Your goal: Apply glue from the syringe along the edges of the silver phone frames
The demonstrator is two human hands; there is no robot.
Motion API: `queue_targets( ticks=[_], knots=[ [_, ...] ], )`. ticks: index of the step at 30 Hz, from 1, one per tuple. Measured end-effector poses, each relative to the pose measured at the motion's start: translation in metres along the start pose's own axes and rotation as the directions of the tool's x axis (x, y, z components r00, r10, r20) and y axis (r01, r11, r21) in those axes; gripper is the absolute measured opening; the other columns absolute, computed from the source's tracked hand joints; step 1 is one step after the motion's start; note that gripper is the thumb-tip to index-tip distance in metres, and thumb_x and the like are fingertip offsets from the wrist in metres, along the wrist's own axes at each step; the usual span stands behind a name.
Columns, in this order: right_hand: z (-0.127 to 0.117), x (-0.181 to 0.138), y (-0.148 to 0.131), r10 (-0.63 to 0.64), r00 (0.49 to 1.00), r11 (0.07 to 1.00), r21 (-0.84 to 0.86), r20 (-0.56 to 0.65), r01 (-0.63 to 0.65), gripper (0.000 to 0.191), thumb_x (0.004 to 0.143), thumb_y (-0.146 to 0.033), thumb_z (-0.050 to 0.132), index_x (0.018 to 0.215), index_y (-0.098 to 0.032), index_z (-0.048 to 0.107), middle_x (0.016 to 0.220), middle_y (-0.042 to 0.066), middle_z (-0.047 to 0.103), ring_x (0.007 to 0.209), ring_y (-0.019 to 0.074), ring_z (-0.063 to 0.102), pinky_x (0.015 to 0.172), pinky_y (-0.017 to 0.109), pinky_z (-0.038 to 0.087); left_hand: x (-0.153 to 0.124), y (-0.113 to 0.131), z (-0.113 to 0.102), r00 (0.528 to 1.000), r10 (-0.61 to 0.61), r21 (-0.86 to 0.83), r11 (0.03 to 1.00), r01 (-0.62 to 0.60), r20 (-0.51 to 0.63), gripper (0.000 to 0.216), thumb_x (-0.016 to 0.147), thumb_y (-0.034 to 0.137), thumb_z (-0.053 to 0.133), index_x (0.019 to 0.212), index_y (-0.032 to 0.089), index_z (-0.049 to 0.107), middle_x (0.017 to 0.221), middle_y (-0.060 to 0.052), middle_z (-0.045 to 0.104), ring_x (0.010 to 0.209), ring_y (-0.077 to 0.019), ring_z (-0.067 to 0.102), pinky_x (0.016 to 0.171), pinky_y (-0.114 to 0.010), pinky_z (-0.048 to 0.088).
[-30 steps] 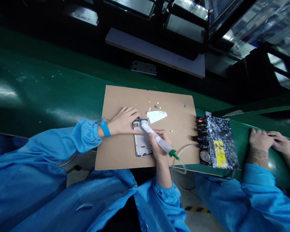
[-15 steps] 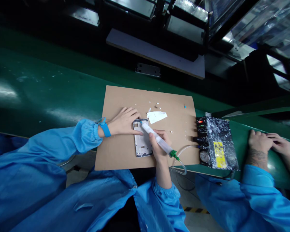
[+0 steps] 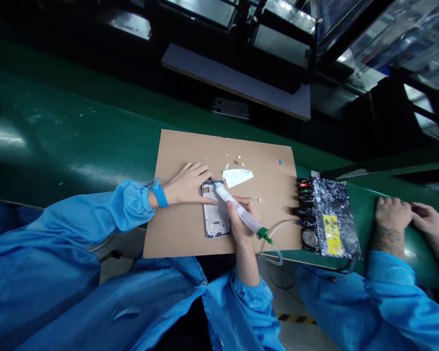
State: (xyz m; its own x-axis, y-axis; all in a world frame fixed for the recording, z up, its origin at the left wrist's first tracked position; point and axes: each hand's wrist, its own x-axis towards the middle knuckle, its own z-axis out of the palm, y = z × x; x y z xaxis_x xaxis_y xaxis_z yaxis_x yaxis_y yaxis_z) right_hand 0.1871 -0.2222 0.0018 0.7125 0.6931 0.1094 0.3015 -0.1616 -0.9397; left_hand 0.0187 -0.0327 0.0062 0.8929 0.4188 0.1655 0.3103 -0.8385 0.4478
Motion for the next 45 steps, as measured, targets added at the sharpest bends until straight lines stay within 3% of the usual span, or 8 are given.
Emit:
queue_targets(
  ticks=[45],
  knots=[
    [-0.0032, 0.0006, 0.0032, 0.035, 0.999, 0.999, -0.002, -0.007, -0.035, 0.046, 0.082, -0.066, 0.087, 0.09, -0.023, 0.07, 0.067, 0.0, 0.072, 0.056, 0.0206, 0.067, 0.055, 0.032, 0.054, -0.0001, 0.0, 0.0, 1.0, -0.002, -0.034, 0.999, 0.002, 0.007, 0.079, 0.086, 0.088, 0.075, 0.124, 0.019, 0.07, 0.128, -0.014, 0.07, 0.122, -0.0357, 0.061, 0.104, -0.049, 0.043]
  ],
)
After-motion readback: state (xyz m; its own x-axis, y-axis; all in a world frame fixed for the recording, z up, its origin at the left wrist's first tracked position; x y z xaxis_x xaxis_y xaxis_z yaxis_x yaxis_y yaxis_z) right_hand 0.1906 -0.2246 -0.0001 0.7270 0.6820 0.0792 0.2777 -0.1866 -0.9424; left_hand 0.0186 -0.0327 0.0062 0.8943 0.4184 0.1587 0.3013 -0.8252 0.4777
